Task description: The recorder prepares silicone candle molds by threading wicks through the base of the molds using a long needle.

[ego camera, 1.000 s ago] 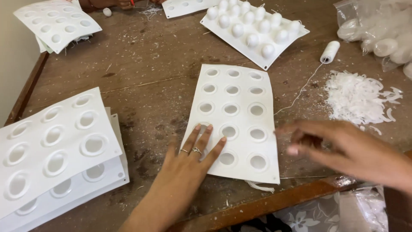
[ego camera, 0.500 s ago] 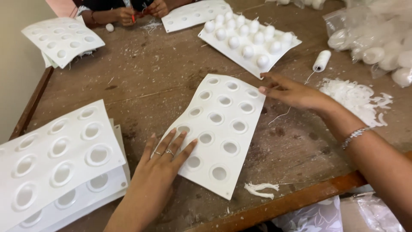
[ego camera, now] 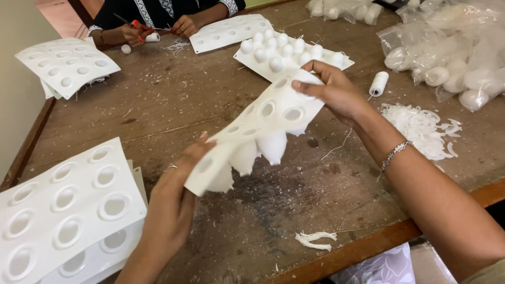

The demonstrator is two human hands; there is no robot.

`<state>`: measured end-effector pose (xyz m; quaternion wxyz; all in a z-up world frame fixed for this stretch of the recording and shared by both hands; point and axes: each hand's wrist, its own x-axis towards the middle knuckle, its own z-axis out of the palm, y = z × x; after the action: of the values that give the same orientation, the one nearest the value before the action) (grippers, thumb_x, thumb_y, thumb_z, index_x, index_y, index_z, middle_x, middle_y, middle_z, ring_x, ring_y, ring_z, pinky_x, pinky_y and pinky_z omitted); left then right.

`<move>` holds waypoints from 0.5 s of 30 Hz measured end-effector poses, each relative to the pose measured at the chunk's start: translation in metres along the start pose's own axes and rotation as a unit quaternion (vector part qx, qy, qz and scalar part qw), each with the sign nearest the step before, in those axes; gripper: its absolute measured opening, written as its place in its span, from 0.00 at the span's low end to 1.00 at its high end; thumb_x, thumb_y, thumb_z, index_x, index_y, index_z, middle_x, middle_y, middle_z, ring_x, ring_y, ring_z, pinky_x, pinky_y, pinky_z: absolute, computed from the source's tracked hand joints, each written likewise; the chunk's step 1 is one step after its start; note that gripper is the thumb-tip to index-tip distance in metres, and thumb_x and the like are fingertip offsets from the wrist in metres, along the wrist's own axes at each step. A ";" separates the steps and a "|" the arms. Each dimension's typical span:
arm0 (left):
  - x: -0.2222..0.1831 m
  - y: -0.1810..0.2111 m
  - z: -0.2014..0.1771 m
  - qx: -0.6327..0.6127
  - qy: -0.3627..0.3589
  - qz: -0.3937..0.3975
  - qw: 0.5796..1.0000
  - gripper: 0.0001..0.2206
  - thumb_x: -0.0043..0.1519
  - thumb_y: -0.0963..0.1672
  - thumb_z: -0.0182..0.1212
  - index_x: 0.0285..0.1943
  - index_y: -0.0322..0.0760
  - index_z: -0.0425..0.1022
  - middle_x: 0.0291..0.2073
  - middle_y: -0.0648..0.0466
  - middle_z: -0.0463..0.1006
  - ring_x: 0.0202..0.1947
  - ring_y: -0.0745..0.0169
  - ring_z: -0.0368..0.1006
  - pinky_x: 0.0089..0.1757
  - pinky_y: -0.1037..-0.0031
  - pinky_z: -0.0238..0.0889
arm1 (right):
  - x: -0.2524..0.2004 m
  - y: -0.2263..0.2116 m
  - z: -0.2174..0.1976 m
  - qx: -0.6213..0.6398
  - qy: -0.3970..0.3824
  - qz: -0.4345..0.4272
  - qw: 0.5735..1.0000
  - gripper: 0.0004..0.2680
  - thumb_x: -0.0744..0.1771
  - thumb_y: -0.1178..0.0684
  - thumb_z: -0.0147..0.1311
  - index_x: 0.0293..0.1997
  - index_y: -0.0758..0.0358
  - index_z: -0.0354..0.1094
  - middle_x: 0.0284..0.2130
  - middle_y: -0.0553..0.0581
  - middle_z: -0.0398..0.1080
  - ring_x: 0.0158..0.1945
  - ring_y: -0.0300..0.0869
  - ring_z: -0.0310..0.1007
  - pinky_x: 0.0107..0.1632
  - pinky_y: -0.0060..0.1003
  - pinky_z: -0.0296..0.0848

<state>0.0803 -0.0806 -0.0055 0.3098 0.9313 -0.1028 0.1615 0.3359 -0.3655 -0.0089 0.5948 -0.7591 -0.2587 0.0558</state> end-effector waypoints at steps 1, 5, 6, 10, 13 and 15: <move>0.002 -0.007 0.005 0.057 0.029 0.054 0.997 0.29 0.58 0.32 0.49 0.69 0.47 0.67 0.68 0.54 0.70 0.67 0.56 0.67 0.64 0.56 0.49 | -0.004 -0.001 -0.001 0.017 0.016 -0.022 0.999 0.18 0.64 0.44 0.64 0.50 0.70 0.68 0.38 0.61 0.76 0.42 0.42 0.76 0.48 0.32 0.77; -0.001 -0.046 0.021 0.218 -0.018 0.191 0.957 0.39 0.48 0.29 0.44 0.69 0.50 0.69 0.69 0.55 0.69 0.68 0.54 0.66 0.64 0.52 0.42 | -0.018 0.005 -0.008 -0.339 -0.108 0.204 0.912 0.17 0.63 0.47 0.64 0.51 0.66 0.66 0.36 0.60 0.74 0.35 0.48 0.76 0.38 0.44 0.77; 0.000 -0.048 0.019 0.217 -0.021 0.183 0.959 0.38 0.49 0.30 0.46 0.70 0.53 0.70 0.69 0.57 0.68 0.68 0.56 0.66 0.65 0.51 0.41 | -0.018 0.008 -0.013 -0.273 -0.107 0.186 0.938 0.16 0.64 0.48 0.63 0.50 0.67 0.67 0.35 0.61 0.75 0.33 0.48 0.77 0.34 0.44 0.78; 0.006 -0.016 0.011 0.182 0.049 0.118 0.975 0.30 0.57 0.33 0.54 0.68 0.53 0.71 0.71 0.56 0.67 0.68 0.57 0.63 0.67 0.47 0.42 | -0.031 -0.016 -0.018 -0.115 -0.062 0.013 0.991 0.16 0.66 0.45 0.59 0.53 0.67 0.72 0.38 0.59 0.78 0.43 0.42 0.76 0.45 0.36 0.76; -0.001 -0.025 0.023 0.208 0.002 0.082 0.975 0.39 0.49 0.26 0.48 0.69 0.47 0.69 0.71 0.54 0.65 0.71 0.52 0.60 0.64 0.50 0.44 | -0.031 -0.008 -0.028 -0.092 -0.049 0.183 0.978 0.16 0.63 0.46 0.59 0.51 0.65 0.71 0.35 0.63 0.77 0.39 0.51 0.76 0.39 0.48 0.75; -0.010 -0.030 0.021 0.238 -0.038 0.086 0.967 0.43 0.43 0.25 0.45 0.70 0.48 0.69 0.71 0.55 0.66 0.71 0.54 0.60 0.64 0.50 0.44 | -0.030 0.015 -0.044 -0.233 -0.115 0.127 0.957 0.19 0.62 0.45 0.65 0.54 0.66 0.69 0.40 0.59 0.74 0.45 0.47 0.69 0.45 0.46 0.70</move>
<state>0.0849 -0.0692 -0.0416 0.0599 0.9713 -0.1527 0.1722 0.3318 -0.4199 -0.0166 0.3554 -0.8917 -0.2328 0.1563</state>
